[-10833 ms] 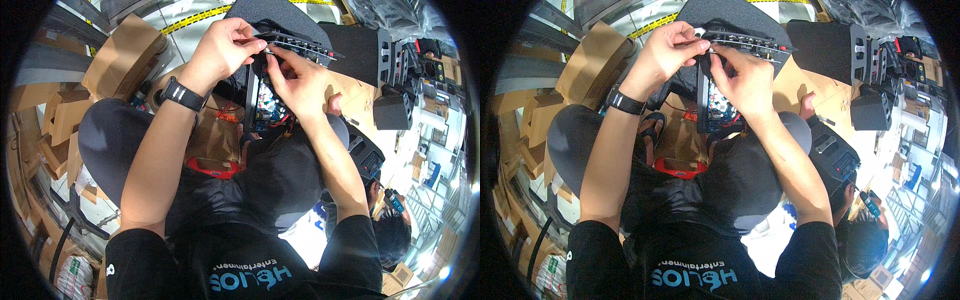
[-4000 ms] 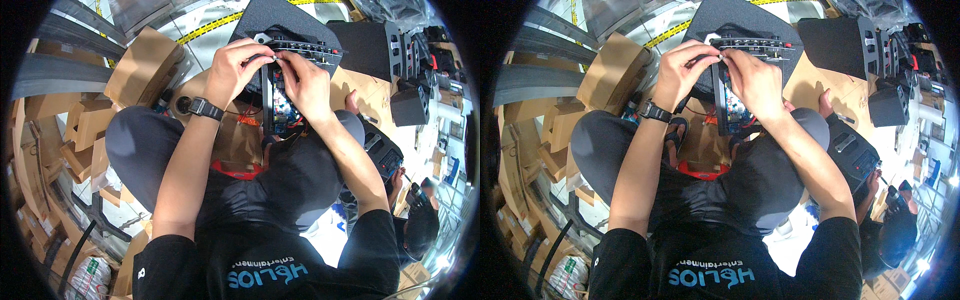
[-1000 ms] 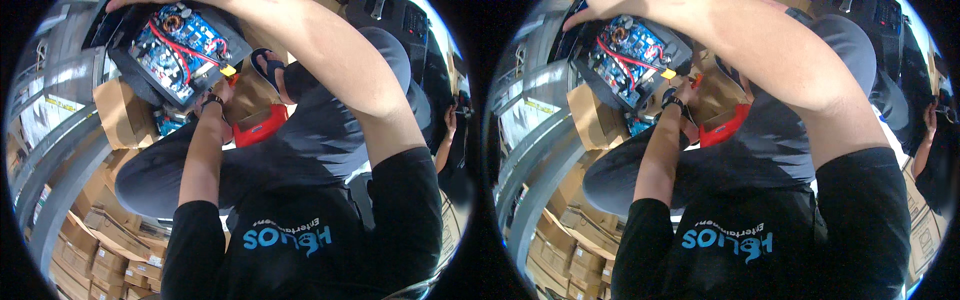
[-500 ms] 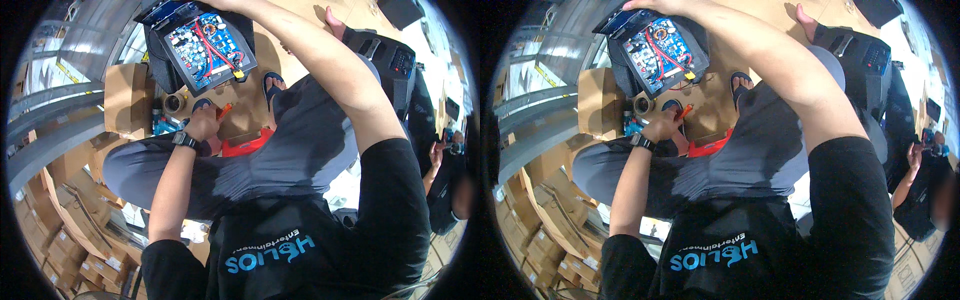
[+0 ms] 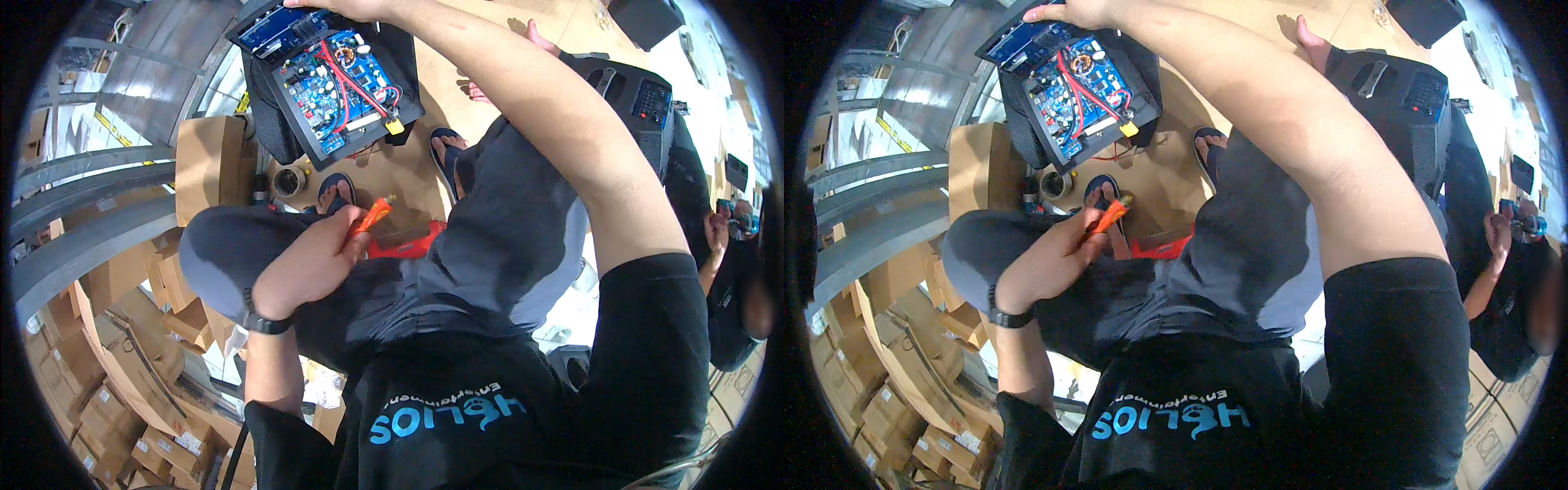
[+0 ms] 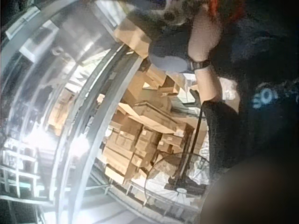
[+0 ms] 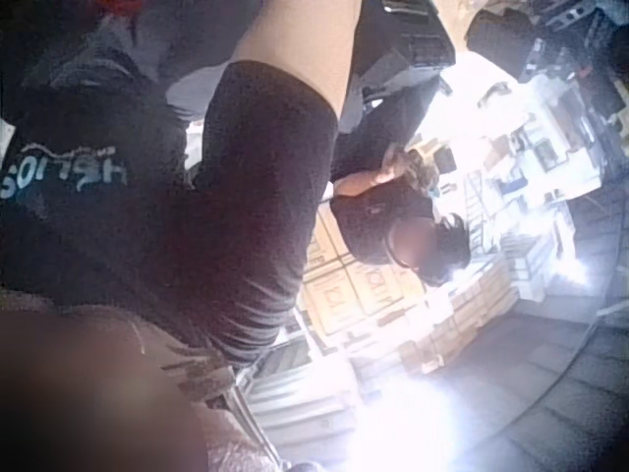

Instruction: The person unpacks a circuit board from a plastic bag and places it into a black foam-lined case. They then connect wires to the board and use a small orange tool to adjust components on the circuit board.

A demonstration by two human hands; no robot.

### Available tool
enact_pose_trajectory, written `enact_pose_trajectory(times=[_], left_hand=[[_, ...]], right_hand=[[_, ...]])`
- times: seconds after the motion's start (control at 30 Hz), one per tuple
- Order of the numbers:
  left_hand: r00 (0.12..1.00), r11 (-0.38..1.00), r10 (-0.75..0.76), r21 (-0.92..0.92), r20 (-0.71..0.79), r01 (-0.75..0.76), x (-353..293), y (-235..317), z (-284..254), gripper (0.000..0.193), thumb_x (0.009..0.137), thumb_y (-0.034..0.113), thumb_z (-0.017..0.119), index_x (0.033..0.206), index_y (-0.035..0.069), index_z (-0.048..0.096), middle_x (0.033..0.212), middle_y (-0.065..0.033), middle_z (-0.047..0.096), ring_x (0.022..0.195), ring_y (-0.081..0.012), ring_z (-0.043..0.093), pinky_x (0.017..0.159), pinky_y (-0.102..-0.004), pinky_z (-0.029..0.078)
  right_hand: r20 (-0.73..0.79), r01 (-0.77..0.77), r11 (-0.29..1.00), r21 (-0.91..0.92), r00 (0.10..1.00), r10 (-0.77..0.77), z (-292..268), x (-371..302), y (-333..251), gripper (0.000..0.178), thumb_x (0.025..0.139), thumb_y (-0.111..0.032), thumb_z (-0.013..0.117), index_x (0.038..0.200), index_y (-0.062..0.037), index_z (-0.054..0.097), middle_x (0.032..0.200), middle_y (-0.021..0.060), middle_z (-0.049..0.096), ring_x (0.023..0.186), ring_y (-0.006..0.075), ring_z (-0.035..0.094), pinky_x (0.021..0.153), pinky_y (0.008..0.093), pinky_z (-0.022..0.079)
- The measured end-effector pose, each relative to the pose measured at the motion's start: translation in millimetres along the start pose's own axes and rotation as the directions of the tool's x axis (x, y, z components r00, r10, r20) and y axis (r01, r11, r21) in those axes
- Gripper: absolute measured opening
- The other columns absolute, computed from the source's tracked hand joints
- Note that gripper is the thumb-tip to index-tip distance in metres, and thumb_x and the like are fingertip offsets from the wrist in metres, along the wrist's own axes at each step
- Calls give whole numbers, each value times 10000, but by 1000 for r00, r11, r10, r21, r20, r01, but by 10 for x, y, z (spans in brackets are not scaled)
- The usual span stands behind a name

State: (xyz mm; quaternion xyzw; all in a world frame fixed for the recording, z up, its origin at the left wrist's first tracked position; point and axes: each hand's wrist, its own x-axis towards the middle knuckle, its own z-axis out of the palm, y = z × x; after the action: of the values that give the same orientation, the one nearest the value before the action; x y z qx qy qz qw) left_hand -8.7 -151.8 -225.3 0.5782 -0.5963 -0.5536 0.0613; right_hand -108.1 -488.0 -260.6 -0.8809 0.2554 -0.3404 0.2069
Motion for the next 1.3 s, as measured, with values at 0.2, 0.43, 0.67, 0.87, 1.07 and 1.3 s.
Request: enact_pose_trajectory(times=[0.2, 0.43, 0.67, 0.87, 1.07, 1.3], left_hand=[[953, 895, -71, -441, -295, -70, -541, 91, -393, 399, 1128, 347, 476, 1350, 34, 582, 972, 1, 613, 879, -89, 539, 795, -265, 448], [800, 696, -142, -633, -583, -338, -799, -26, -513, 528, 1145, 475, 334, 1234, 26, 597, 859, 19, 504, 745, -78, 444, 694, -248, 381], [782, 667, -144, -644, -606, -376, -840, 49, -577, 549, 1145, 496, 291, 1212, 31, 575, 804, 23, 445, 718, -99, 411, 682, -270, 362], [779, 770, -53, -523, -624, -366, -709, 52, -848, 569, 1136, 487, 311, 1205, 19, 628, 763, 10, 500, 698, -96, 445, 666, -262, 363], [729, 799, -44, -462, -683, -385, -614, 84, -1076, 582, 1127, 492, 348, 1201, 15, 674, 800, 5, 567, 727, -90, 498, 704, -248, 396], [636, 856, 35, -305, -771, -418, -205, 94, -1678, 453, 1122, 429, 451, 1207, 50, 683, 851, 7, 642, 750, -65, 539, 688, -229, 441]], right_hand=[[92, -67, 995, 69, 994, 60, -72, -36, 3, 516, 923, -507, 735, 1004, 1, 684, 955, 236, 707, 915, 401, 689, 839, 448, 536], [170, -200, 970, 140, 970, 175, -91, -14, -46, 489, 917, -486, 773, 1022, -13, 705, 860, 160, 711, 799, 245, 680, 775, 388, 541], [123, -187, 969, 162, 978, 168, -63, -21, -16, 462, 906, -467, 787, 1006, -23, 706, 870, 161, 720, 821, 255, 692, 786, 393, 542], [153, -234, 959, 160, 966, 210, -77, -38, -20, 459, 911, -466, 783, 1014, -27, 702, 856, 149, 709, 798, 235, 675, 775, 384, 535], [178, -236, 959, 158, 962, 208, -104, -13, -57, 427, 922, -447, 782, 956, -35, 675, 788, 113, 676, 741, 191, 627, 736, 365, 520], [162, -114, 990, 78, 982, 100, -62, 40, -53, 552, 869, -615, 757, 1069, -100, 742, 935, 136, 737, 912, 315, 717, 842, 418, 562]])
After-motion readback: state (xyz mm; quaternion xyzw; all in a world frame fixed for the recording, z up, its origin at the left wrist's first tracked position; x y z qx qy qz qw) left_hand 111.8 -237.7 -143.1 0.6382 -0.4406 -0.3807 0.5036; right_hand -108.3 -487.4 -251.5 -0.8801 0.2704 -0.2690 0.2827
